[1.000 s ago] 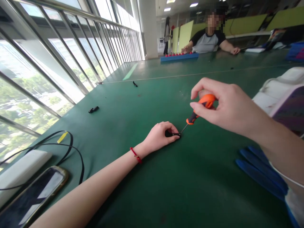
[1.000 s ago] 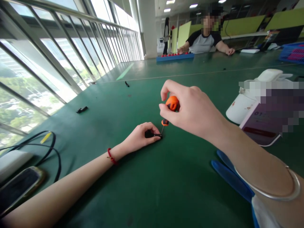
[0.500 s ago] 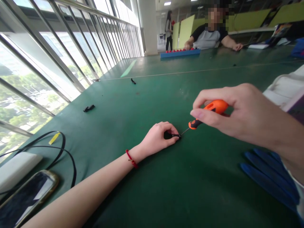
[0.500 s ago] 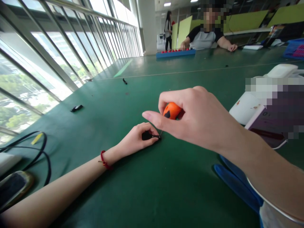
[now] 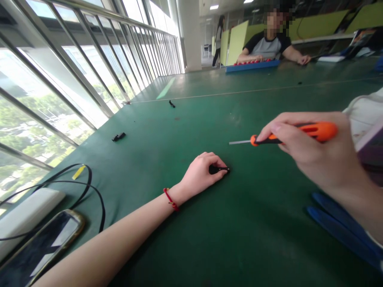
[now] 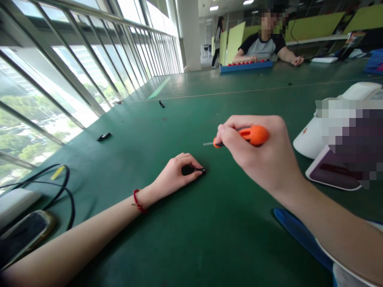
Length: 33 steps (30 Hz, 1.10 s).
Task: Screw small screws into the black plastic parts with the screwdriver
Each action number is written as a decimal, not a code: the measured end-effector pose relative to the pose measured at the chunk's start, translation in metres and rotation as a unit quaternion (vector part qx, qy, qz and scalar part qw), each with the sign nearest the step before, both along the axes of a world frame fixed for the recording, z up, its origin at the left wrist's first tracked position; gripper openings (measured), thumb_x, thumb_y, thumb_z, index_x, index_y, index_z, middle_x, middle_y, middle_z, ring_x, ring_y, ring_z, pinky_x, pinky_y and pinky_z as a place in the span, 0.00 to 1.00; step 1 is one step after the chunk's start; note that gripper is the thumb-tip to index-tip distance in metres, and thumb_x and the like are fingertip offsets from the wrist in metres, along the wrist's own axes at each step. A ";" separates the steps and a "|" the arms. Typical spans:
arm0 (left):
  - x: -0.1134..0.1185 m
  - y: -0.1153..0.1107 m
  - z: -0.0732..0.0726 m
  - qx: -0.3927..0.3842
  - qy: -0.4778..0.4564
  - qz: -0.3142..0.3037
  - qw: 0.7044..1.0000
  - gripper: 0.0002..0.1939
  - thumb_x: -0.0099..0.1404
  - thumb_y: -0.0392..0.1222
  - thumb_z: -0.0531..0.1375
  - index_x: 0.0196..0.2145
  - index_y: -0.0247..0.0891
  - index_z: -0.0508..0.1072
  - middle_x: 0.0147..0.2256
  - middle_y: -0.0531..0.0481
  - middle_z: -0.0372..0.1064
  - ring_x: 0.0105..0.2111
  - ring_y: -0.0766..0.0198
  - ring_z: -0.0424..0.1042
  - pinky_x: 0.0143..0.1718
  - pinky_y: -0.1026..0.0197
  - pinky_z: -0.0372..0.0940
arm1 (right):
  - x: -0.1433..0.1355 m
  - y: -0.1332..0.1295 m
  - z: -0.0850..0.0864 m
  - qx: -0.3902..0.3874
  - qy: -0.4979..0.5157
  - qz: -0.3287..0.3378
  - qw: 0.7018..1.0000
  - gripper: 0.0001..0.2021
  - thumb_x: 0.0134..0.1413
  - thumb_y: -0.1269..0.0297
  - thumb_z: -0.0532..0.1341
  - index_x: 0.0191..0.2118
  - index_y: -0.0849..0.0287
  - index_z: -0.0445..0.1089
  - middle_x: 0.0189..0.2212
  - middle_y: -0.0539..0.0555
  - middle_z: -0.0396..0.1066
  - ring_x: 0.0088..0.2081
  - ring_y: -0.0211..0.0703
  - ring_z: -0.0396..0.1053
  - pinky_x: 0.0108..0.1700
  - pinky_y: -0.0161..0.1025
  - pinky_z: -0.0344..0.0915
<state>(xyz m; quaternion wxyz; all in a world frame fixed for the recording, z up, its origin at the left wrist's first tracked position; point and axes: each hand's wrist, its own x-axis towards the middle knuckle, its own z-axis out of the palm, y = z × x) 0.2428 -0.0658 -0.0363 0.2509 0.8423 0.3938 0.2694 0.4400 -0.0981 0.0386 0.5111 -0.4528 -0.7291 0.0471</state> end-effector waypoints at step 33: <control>-0.002 0.002 -0.001 -0.069 -0.058 0.038 0.995 0.07 0.58 0.41 0.61 0.32 0.37 0.76 0.35 0.50 0.74 0.37 0.63 0.70 0.43 0.61 0.64 | -0.008 0.014 -0.084 -0.143 -0.295 0.039 0.944 0.07 0.55 0.62 0.56 0.39 0.53 0.67 0.34 0.53 0.66 0.31 0.41 0.66 0.34 0.40 0.63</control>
